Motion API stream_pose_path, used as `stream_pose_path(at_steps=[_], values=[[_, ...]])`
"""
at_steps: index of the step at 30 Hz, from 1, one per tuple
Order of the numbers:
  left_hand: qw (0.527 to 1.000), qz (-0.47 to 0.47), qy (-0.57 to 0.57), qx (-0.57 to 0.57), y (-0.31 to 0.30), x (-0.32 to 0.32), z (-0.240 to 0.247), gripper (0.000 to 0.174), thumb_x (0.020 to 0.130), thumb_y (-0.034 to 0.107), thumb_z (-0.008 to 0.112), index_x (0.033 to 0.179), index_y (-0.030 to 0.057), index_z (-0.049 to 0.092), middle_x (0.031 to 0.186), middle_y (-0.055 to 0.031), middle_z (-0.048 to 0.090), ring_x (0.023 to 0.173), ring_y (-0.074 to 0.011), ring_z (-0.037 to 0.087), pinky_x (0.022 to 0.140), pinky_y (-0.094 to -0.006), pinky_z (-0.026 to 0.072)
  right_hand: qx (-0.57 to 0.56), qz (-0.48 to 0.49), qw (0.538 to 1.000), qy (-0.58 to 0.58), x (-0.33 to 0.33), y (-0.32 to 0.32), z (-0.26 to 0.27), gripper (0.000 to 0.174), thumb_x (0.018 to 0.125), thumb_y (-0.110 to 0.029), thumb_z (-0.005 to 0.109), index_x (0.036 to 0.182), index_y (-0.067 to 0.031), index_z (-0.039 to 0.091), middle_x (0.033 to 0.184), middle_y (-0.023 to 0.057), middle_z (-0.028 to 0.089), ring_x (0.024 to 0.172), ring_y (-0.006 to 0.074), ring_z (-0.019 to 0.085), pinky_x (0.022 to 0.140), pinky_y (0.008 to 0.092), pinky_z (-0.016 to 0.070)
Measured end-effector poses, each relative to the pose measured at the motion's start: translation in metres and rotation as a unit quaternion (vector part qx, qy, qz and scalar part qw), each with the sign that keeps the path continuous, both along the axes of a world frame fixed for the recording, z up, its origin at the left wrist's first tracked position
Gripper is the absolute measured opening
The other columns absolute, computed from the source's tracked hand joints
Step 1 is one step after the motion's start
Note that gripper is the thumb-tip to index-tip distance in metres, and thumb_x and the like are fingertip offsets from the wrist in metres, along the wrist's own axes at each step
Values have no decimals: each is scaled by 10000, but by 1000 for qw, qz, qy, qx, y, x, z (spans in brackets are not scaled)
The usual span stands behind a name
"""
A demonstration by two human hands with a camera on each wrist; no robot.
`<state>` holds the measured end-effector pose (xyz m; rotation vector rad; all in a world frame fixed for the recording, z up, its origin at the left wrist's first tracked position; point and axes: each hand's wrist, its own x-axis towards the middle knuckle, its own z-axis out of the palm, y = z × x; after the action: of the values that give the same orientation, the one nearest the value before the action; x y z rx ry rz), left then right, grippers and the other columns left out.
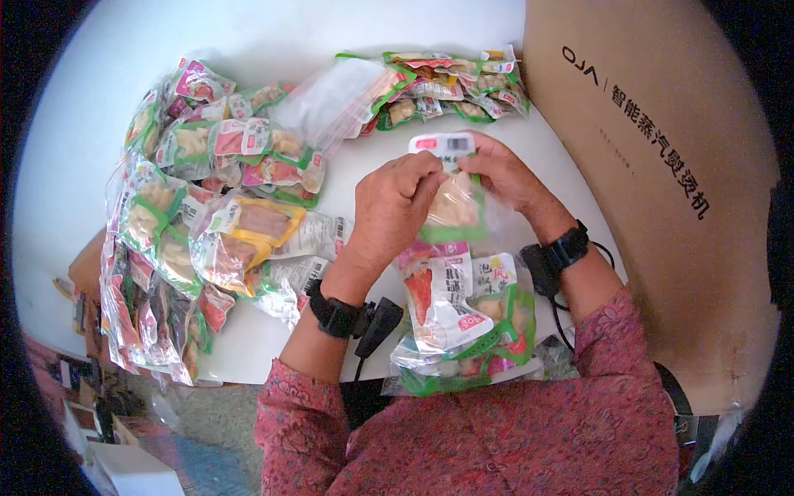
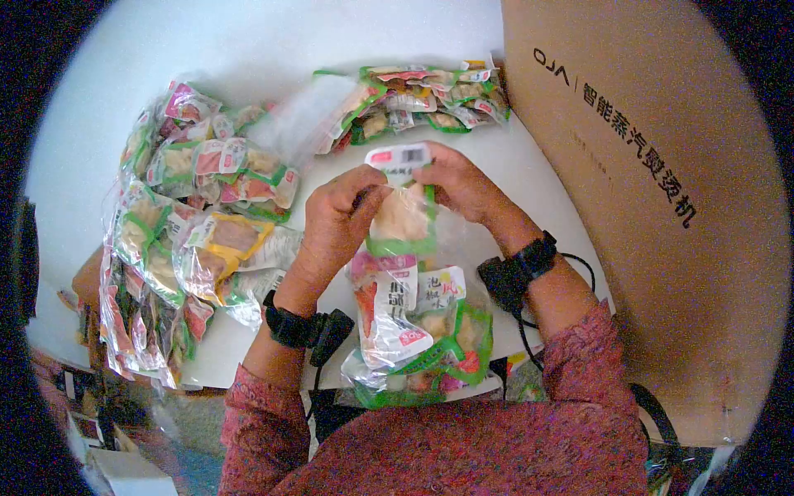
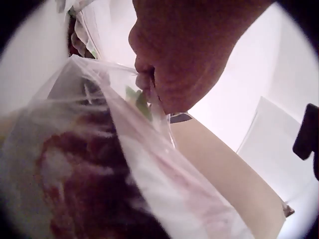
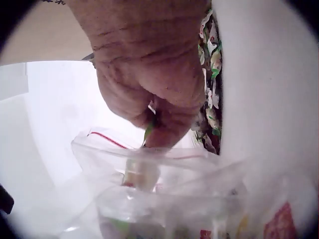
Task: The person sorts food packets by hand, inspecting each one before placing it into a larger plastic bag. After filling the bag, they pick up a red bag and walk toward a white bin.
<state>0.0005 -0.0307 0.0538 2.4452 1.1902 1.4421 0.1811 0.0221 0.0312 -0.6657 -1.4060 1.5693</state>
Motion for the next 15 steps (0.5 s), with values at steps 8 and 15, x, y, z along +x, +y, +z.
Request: stream_pose_path(at_steps=[8, 15], values=[[998, 11, -26, -53, 11, 3, -3, 84, 778, 123, 573, 786, 55, 525, 642, -102, 549, 579, -246, 543, 525, -316, 420, -7, 245, 961, -130, 14, -10, 3, 277, 760, -128, 594, 1018, -37, 554, 900, 25, 583, 774, 70, 545, 685, 224, 458], [998, -16, -60, -20, 12, 11, -3, 112, 774, 166, 576, 761, 76, 510, 641, -93, 557, 593, -288, 544, 518, -363, 411, 19, 332, 895, -296, 22, -8, 10, 275, 708, -157, 662, 919, 1, 585, 767, 45, 595, 676, 91, 542, 604, 253, 458]])
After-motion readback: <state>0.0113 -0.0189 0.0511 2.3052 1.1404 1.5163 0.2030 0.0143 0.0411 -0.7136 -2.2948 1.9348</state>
